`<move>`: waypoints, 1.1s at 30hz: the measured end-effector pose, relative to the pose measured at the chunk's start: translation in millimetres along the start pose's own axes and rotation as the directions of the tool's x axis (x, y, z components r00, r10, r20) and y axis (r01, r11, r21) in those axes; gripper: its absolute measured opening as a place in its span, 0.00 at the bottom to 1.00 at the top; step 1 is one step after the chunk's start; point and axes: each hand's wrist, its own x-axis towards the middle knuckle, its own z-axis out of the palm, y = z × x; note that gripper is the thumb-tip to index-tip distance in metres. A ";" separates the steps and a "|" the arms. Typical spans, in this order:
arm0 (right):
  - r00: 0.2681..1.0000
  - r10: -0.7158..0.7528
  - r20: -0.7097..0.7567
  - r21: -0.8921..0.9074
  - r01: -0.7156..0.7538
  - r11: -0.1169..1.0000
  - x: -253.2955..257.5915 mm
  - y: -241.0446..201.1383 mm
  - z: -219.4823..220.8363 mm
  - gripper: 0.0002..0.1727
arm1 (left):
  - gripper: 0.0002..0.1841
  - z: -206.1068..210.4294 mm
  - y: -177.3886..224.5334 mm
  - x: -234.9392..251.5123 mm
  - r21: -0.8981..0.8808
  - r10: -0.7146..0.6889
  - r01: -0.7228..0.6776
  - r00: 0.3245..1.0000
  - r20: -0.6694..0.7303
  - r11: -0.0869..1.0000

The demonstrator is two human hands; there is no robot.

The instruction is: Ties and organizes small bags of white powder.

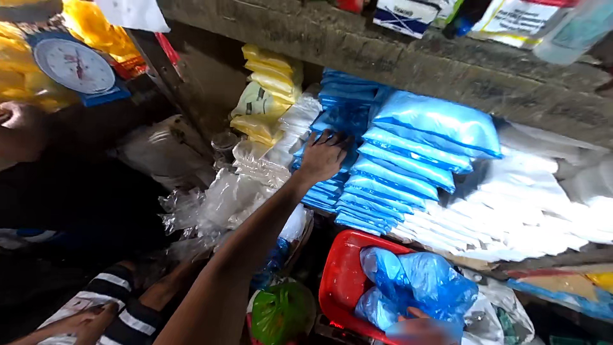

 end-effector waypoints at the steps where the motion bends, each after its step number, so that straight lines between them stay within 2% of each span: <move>1: 0.999 -0.025 -0.023 0.003 0.025 1.000 -4.2 0.2 -2.4 0.27 | 0.26 1.2 -0.9 -0.1 0.002 0.010 -0.010 1.000 0.011 1.000; 4: 0.995 -0.081 -0.052 0.012 0.082 0.997 -20.6 2.6 -6.7 0.28 | 0.24 -4.2 -2.7 -1.9 0.023 0.035 -0.037 0.995 0.092 0.999; 6: 0.990 -0.136 -0.048 0.007 0.137 0.991 -33.5 1.1 -11.4 0.29 | 0.23 -5.9 -6.3 0.2 0.034 0.105 -0.106 0.993 0.046 0.994; 7: 0.984 -0.165 -0.062 -0.005 0.165 0.986 -42.6 2.9 -15.4 0.28 | 0.23 -2.8 -8.6 -2.9 -0.008 0.106 -0.106 0.994 -0.017 0.994; 9: 0.967 -0.225 -0.117 -0.004 0.226 0.974 -58.3 12.1 -28.0 0.26 | 0.25 0.8 -2.8 -27.1 -0.295 -0.052 -0.022 0.970 -0.238 0.955; 11: 0.952 -0.244 -0.184 0.021 0.252 0.968 -69.0 26.9 -43.2 0.24 | 0.23 -5.9 24.5 -68.5 -0.531 -0.182 -0.123 0.854 -0.487 0.838; 12: 0.947 -0.225 -0.229 0.035 0.239 0.970 -74.3 37.2 -48.4 0.23 | 0.22 -1.3 50.3 -101.0 -0.633 -0.256 -0.171 0.812 -0.525 0.755; 13: 0.942 -0.194 -0.275 0.045 0.214 0.976 -78.1 47.3 -51.7 0.22 | 0.23 8.4 84.6 -138.0 -0.726 -0.336 -0.120 0.827 -0.450 0.678; 14: 0.937 -0.164 -0.308 0.052 0.189 0.981 -79.9 55.6 -52.6 0.21 | 0.25 26.1 120.1 -173.7 -0.781 -0.355 -0.015 0.885 -0.301 0.624; 15: 0.936 -0.141 -0.322 0.054 0.166 0.985 -78.8 61.2 -51.4 0.20 | 0.28 52.2 152.2 -201.2 -0.809 -0.313 0.092 0.943 -0.118 0.581; 16: 0.941 -0.124 -0.314 0.052 0.148 0.988 -75.9 64.0 -48.4 0.19 | 0.35 81.2 180.3 -219.1 -0.796 -0.233 0.203 0.969 0.080 0.570; 17: 0.950 -0.111 -0.292 0.044 0.129 0.991 -72.9 64.9 -43.1 0.19 | 0.46 111.0 203.1 -231.5 -0.750 -0.153 0.310 0.950 0.273 0.584; 18: 0.959 -0.104 -0.263 0.029 0.116 0.993 -69.9 64.3 -36.4 0.19 | 0.54 135.7 220.7 -240.5 -0.685 -0.089 0.387 0.899 0.428 0.617; 19: 0.966 -0.110 -0.232 0.005 0.115 0.993 -66.4 62.2 -30.3 0.19 | 0.55 152.5 234.2 -245.4 -0.635 -0.046 0.419 0.855 0.517 0.650; 20: 0.972 -0.123 -0.202 -0.020 0.122 0.992 -63.4 58.9 -25.9 0.19 | 0.47 161.3 244.4 -246.4 -0.620 -0.028 0.415 0.844 0.535 0.666; 22: 0.974 -0.160 -0.159 -0.053 0.153 0.987 -57.9 51.6 -22.2 0.19 | 0.21 160.0 253.8 -235.9 -0.653 -0.022 0.370 0.880 0.475 0.661; 23: 0.974 -0.172 -0.147 -0.061 0.164 0.985 -55.9 49.1 -21.3 0.19 | 0.15 153.7 252.7 -227.5 -0.688 -0.015 0.349 0.897 0.441 0.636; 26: 0.972 -0.198 -0.129 -0.109 0.185 0.977 -47.5 46.3 -21.8 0.18 | 0.14 134.4 235.0 -201.4 -0.794 -0.019 0.368 0.911 0.411 0.484; 29: 0.963 -0.243 -0.119 -0.169 0.221 0.960 -33.4 46.5 -21.4 0.16 | 0.16 116.8 222.7 -185.5 -0.849 -0.130 0.506 0.862 0.490 0.154; 30: 0.958 -0.261 -0.118 -0.186 0.237 0.954 -27.5 45.7 -19.4 0.16 | 0.17 109.8 221.0 -182.2 -0.849 -0.160 0.524 0.846 0.508 0.074; 32: 0.940 -0.315 -0.133 -0.243 0.277 0.930 -14.4 42.2 -10.8 0.17 | 0.17 93.0 221.3 -178.2 -0.856 -0.185 0.518 0.841 0.508 0.004; 33: 0.932 -0.333 -0.145 -0.289 0.282 0.915 -7.9 38.8 -4.4 0.21 | 0.18 83.1 221.5 -177.7 -0.857 -0.175 0.515 0.842 0.510 -0.018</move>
